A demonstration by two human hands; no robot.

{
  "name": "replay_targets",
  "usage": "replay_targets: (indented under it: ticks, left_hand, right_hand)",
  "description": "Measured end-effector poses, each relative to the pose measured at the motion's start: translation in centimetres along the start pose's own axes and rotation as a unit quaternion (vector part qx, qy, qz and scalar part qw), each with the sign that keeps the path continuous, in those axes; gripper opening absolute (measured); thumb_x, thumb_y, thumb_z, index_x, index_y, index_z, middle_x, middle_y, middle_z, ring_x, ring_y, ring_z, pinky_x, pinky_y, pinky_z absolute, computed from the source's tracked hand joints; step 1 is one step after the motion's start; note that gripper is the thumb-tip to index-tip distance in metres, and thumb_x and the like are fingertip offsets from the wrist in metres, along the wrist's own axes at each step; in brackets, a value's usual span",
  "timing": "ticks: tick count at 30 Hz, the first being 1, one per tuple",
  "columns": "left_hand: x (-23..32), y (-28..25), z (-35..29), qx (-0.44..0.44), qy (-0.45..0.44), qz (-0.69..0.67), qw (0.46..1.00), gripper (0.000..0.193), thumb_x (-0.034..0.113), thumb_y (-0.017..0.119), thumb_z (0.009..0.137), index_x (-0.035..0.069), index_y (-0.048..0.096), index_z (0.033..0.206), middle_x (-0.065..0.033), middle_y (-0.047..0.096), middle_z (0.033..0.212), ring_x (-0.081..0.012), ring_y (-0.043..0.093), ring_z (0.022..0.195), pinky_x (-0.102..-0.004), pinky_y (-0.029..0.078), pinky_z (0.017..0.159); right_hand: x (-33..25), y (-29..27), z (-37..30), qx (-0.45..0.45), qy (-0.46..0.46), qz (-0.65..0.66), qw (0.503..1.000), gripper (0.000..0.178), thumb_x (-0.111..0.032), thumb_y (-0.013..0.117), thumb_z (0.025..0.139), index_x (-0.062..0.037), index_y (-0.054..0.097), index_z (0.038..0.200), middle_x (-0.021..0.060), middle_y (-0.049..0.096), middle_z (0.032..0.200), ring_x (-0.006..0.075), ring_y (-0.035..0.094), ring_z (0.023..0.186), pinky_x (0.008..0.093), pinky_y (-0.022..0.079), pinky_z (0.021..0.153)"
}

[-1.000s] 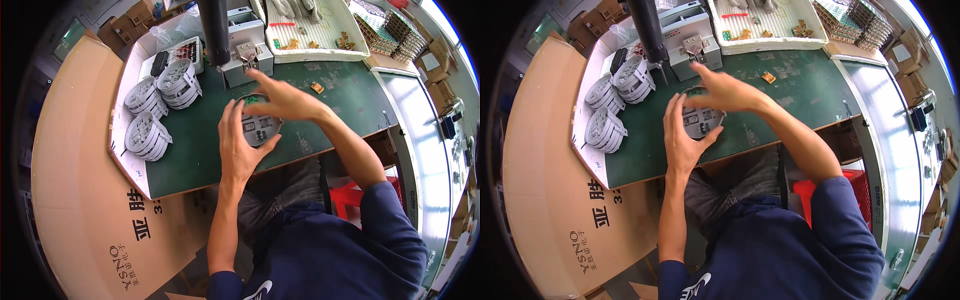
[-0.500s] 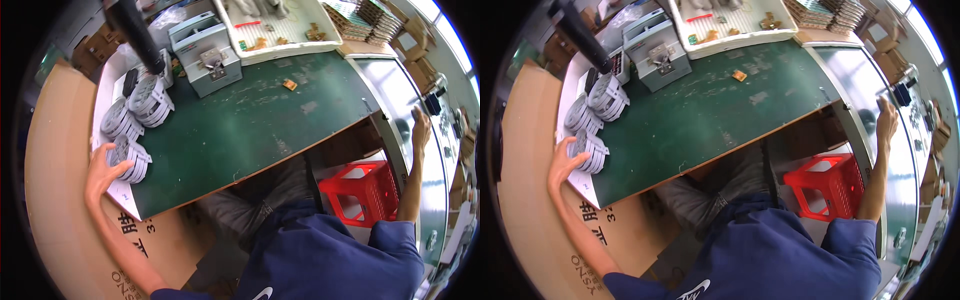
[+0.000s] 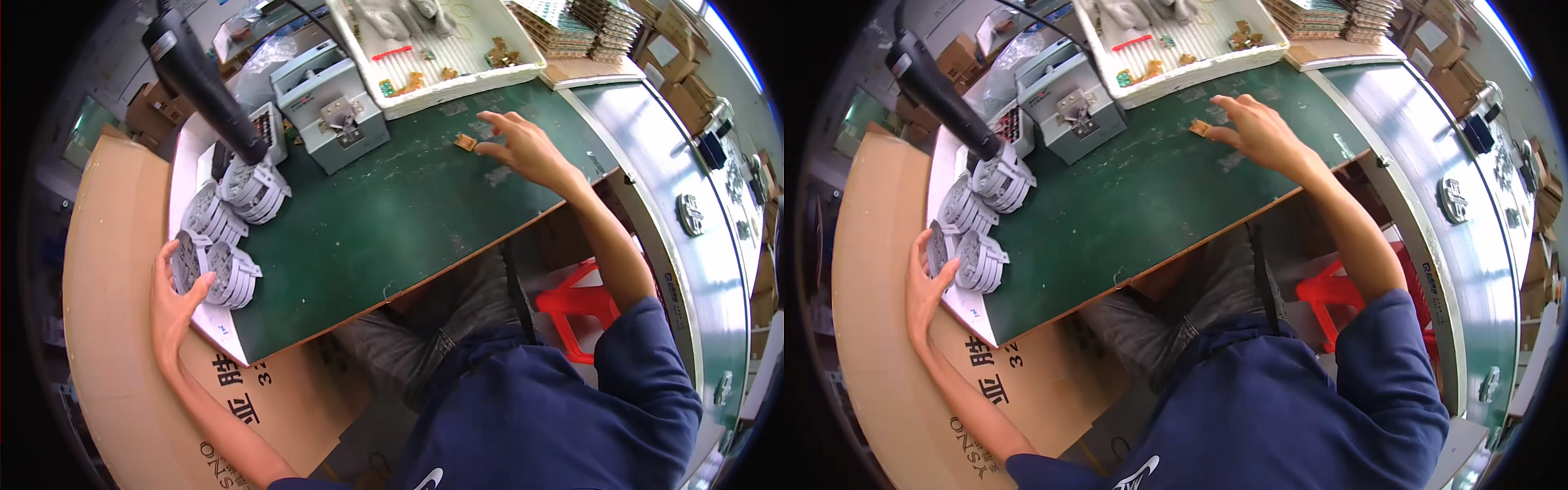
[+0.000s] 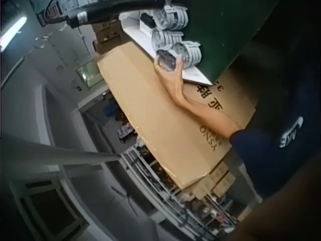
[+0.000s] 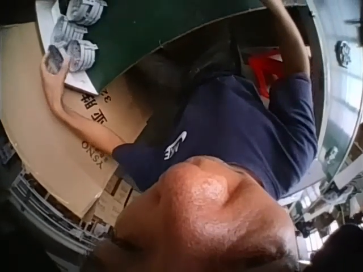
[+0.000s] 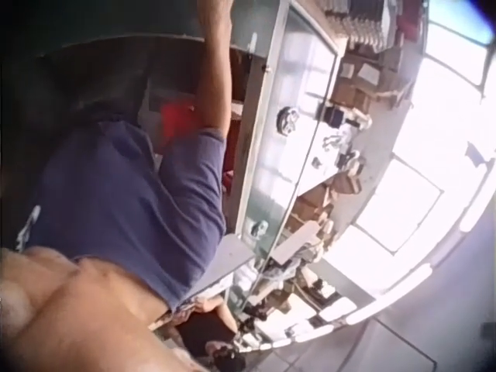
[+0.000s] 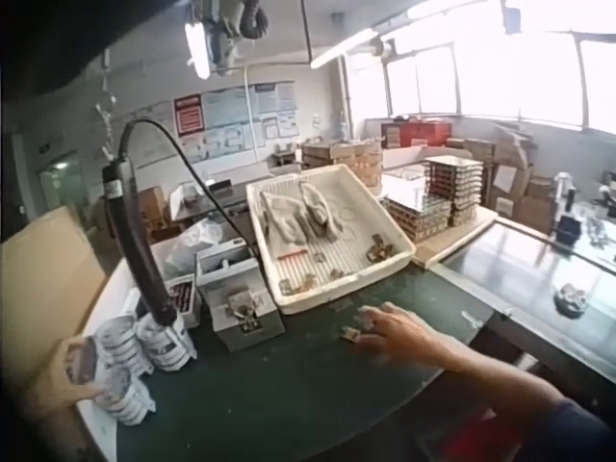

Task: Assembling circular electronic or mechanical components at a factory workbench using a pneumatic screwdriver.

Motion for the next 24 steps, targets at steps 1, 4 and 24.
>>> replay_targets:
  ticks: [1, 4, 24]
  left_hand:
    - [1.1, 0.4, -1.4, 0.037, 0.057, -0.017, 0.998, 0.085, 0.032, 0.082, 0.086, 0.001, 0.039, 0.152, -0.0207, 0.053, 0.142, -0.0314, 0.053, 0.131, -0.0401, 0.047, 0.105]
    - [3.7, 3.7, -5.0, 0.055, 0.101, -0.187, 0.976, 0.091, 0.044, 0.075, 0.089, -0.002, 0.035, 0.156, -0.0199, 0.046, 0.151, -0.0310, 0.046, 0.139, -0.0426, 0.038, 0.115]
    - [6.4, 22.7, -3.2, -0.204, 0.018, -0.787, 0.582, 0.088, 0.069, 0.045, 0.098, -0.001, 0.043, 0.152, -0.0337, 0.053, 0.143, -0.0469, 0.062, 0.121, -0.0480, 0.056, 0.094]
  right_hand:
    - [0.5, 1.6, 1.2, -0.007, -0.030, -0.072, 0.997, 0.044, -0.033, 0.074, 0.094, -0.0114, 0.065, 0.132, 0.0166, 0.067, 0.110, 0.0314, 0.066, 0.096, 0.0408, 0.054, 0.087]
    - [1.5, 3.7, 3.1, -0.053, -0.051, -0.029, 0.997, 0.035, -0.031, 0.080, 0.086, -0.0043, 0.068, 0.106, 0.0155, 0.068, 0.098, 0.0346, 0.066, 0.096, 0.0436, 0.052, 0.085]
    - [-4.8, 3.5, 0.1, -0.043, 0.030, 0.299, 0.953, 0.029, -0.004, 0.073, 0.095, -0.0014, 0.068, 0.123, -0.0002, 0.070, 0.110, 0.0060, 0.064, 0.100, 0.0226, 0.052, 0.091]
Point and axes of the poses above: each hand's wrist, its own z-axis towards the middle knuckle, its own y-axis out of the palm, x = y × z, the point moved 4 cm from there along z, towards the middle knuckle
